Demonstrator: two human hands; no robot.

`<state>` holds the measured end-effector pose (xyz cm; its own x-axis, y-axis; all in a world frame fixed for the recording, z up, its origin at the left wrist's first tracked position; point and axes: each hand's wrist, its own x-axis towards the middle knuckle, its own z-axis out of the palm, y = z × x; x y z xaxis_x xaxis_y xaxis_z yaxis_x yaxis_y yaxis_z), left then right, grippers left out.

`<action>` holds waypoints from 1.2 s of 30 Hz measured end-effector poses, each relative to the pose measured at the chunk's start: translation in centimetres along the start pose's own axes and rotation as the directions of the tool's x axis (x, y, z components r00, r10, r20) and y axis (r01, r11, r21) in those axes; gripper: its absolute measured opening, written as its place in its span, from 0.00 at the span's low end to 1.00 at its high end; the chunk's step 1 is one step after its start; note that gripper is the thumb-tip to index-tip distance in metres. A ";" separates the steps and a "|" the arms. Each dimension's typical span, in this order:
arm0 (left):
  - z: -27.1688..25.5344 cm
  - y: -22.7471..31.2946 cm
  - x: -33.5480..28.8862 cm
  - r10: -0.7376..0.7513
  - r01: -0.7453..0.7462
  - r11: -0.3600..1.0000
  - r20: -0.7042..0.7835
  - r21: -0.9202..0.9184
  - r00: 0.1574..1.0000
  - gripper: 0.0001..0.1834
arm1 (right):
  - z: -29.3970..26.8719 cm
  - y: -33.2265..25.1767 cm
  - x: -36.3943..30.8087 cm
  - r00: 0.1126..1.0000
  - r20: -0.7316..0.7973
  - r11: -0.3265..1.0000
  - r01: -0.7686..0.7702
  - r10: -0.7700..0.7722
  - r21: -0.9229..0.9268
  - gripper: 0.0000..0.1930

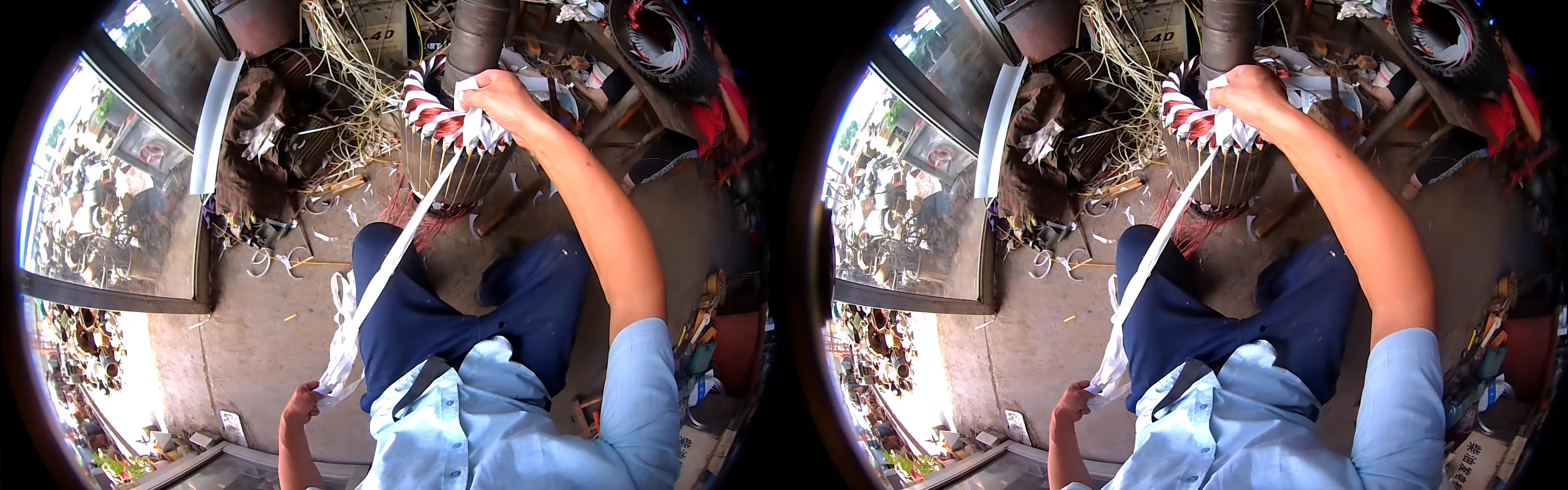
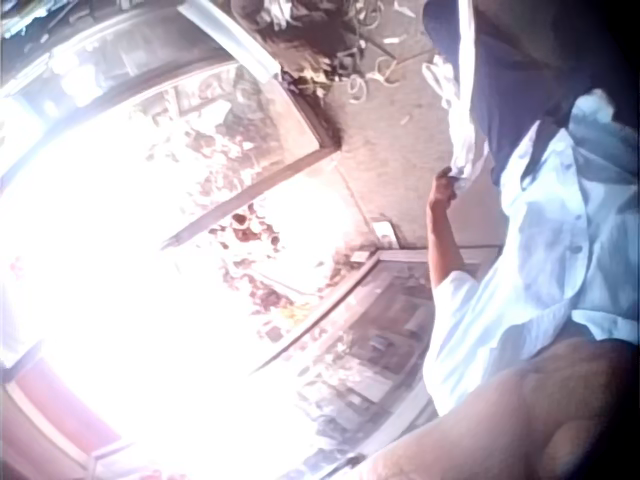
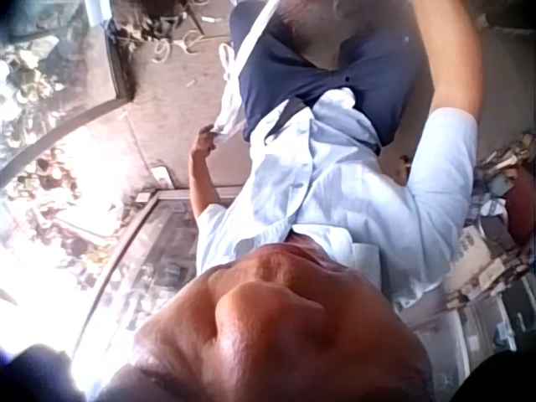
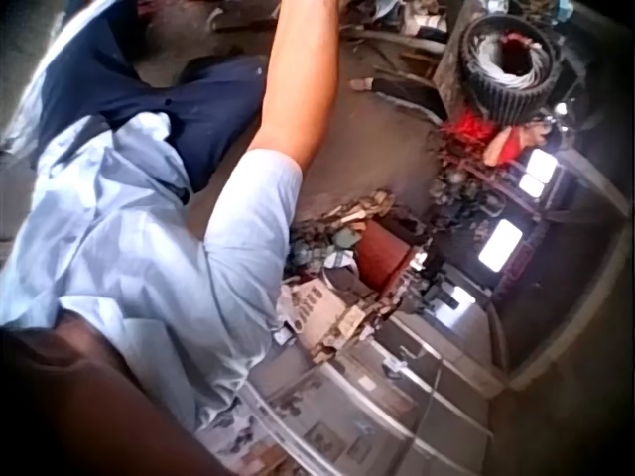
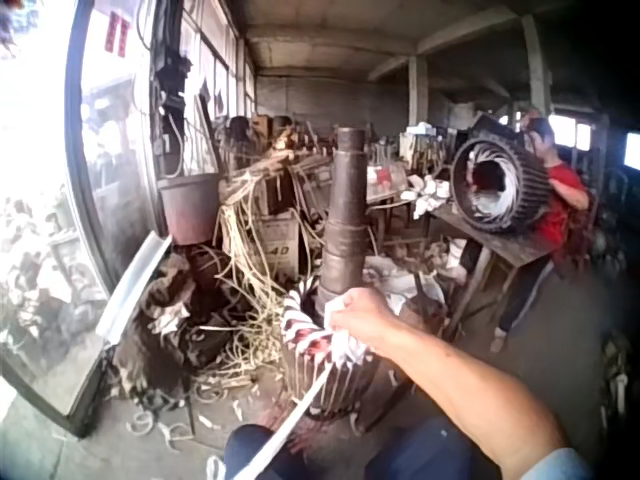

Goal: The person wraps white tape around the copper coils of a large motor stator by hand. They pull lengths of white tape through the stator core and around the windings, tightening and smoothing the tape as they go.

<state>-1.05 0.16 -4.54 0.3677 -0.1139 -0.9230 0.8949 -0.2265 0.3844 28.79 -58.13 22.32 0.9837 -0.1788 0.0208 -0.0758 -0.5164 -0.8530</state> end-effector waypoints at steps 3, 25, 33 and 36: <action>0.0 0.4 -0.4 -0.038 0.044 0.988 -0.041 0.147 0.998 0.16 | 0.9 0.3 0.1 0.998 -0.047 0.997 0.041 -0.045 -0.072 0.09; -1.9 8.0 -9.2 0.272 -0.310 0.940 -0.237 -0.140 0.933 0.03 | 11.2 9.7 -19.1 0.704 0.399 0.656 0.703 -0.588 -0.274 0.07; 8.7 19.3 -13.4 0.774 -0.304 0.194 0.045 0.933 0.632 0.21 | 3.0 9.6 -24.8 0.842 0.500 0.861 0.396 -0.202 -0.318 0.22; 11.3 23.1 -15.1 0.874 -0.165 0.154 -0.057 0.974 0.482 0.25 | 2.5 8.0 -25.9 0.896 0.206 0.871 0.434 -0.393 -0.228 0.21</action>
<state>11.23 -14.32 18.45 0.9740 -0.1982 -0.1099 -0.1692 -0.9585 0.2295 3.16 -55.51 13.64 0.9450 0.2149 0.2466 0.3240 -0.7185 -0.6155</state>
